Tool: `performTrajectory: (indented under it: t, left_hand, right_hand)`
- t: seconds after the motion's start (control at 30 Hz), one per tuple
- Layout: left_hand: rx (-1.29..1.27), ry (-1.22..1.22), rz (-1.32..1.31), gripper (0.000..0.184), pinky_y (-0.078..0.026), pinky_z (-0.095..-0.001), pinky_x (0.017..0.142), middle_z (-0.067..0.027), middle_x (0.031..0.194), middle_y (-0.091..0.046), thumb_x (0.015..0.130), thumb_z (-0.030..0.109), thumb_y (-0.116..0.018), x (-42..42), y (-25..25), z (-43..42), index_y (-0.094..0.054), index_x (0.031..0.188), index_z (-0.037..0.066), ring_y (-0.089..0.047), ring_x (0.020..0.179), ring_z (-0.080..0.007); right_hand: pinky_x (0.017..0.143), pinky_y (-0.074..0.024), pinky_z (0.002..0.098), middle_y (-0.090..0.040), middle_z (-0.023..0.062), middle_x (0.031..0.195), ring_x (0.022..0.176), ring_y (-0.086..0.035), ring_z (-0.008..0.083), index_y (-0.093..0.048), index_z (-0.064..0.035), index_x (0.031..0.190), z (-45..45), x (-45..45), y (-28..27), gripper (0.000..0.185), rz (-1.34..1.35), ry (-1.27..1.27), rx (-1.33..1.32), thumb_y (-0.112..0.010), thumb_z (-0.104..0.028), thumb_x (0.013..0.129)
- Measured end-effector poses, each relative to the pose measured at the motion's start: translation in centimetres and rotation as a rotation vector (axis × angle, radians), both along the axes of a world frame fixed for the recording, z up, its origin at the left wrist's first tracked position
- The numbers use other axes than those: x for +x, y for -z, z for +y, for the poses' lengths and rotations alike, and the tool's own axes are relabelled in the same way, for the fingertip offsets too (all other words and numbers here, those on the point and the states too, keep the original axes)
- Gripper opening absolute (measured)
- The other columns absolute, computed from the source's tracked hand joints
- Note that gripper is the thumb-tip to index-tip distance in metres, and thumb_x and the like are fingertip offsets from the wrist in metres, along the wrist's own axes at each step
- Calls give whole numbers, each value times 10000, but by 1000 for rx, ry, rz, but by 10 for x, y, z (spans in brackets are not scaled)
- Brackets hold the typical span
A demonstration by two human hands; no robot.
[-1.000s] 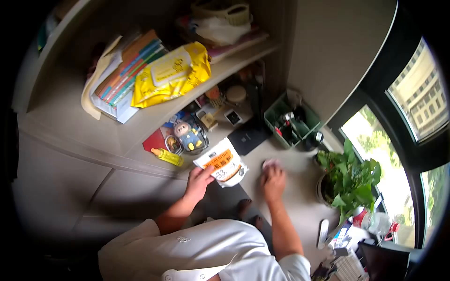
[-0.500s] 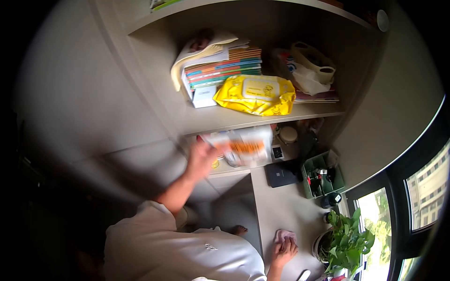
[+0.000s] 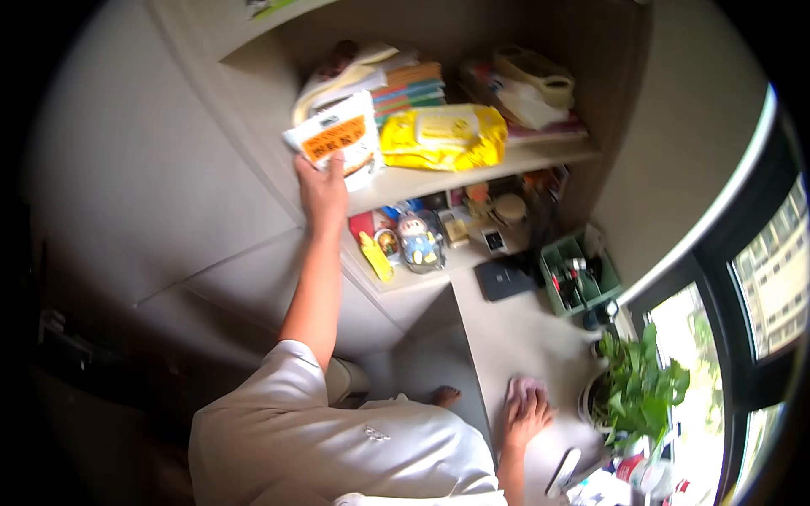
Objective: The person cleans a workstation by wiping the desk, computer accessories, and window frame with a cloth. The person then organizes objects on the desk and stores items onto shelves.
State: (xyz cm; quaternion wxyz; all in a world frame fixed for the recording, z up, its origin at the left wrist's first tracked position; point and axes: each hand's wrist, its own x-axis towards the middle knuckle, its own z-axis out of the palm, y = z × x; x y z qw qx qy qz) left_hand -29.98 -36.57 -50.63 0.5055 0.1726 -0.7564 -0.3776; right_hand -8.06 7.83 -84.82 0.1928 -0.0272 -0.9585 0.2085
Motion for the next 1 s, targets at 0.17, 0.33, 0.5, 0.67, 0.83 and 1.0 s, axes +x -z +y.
performTrajectory:
  t: [0.17,0.33,0.5,0.67,0.83,1.0]
  left_hand:
    - [125,36,-73,680,-441,-467,1068,-340,1379,-544,1002,144,-613,-8,17,1,-254,1541,-64,-576,1258,-446]
    - [-78,-62,-111,713,-378,-449,1153,-338,1473,-477,992,131,-630,-4,23,1,-253,1566,-63,-500,1364,-438]
    - [-188,-93,-54,756,-346,-443,1197,-292,1559,-424,969,133,-679,9,51,10,-262,1566,-70,-465,1430,-403]
    - [-351,-55,112,718,-393,-471,1187,-271,1547,-400,944,73,-731,26,74,25,-329,1525,-54,-466,1421,-394]
    - [-609,276,251,488,-350,-529,1193,-267,1533,-369,1000,2,-607,61,92,38,-401,1438,-54,-403,1438,-400]
    - [-492,700,72,361,-422,-510,1122,-300,1451,-440,977,-17,-578,100,152,83,-476,1321,-58,-480,1336,-415]
  right_hand:
    - [1127,-320,604,-559,189,1445,1299,-522,414,-601,-92,1358,-7,7,-13,508,-4,-30,18,-710,-294,903]
    - [978,-444,564,-632,213,1300,1192,-585,427,-661,-64,1256,10,-27,8,358,65,-120,-41,-680,-218,934]
    - [854,-497,478,-684,174,1138,1017,-617,406,-685,-52,1122,20,-73,-6,187,125,-50,-153,-632,-154,975]
    - [911,-505,504,-667,244,1154,1049,-612,448,-599,-3,1298,34,-169,-1,379,339,289,-122,-636,-124,941]
    - [971,-472,535,-573,272,1305,1123,-559,470,-585,-53,1354,-51,-166,18,475,95,215,-41,-648,-127,889]
    - [953,-503,508,-611,230,1228,1050,-586,438,-646,-53,1288,-104,-68,-2,451,6,-391,-241,-713,-96,845]
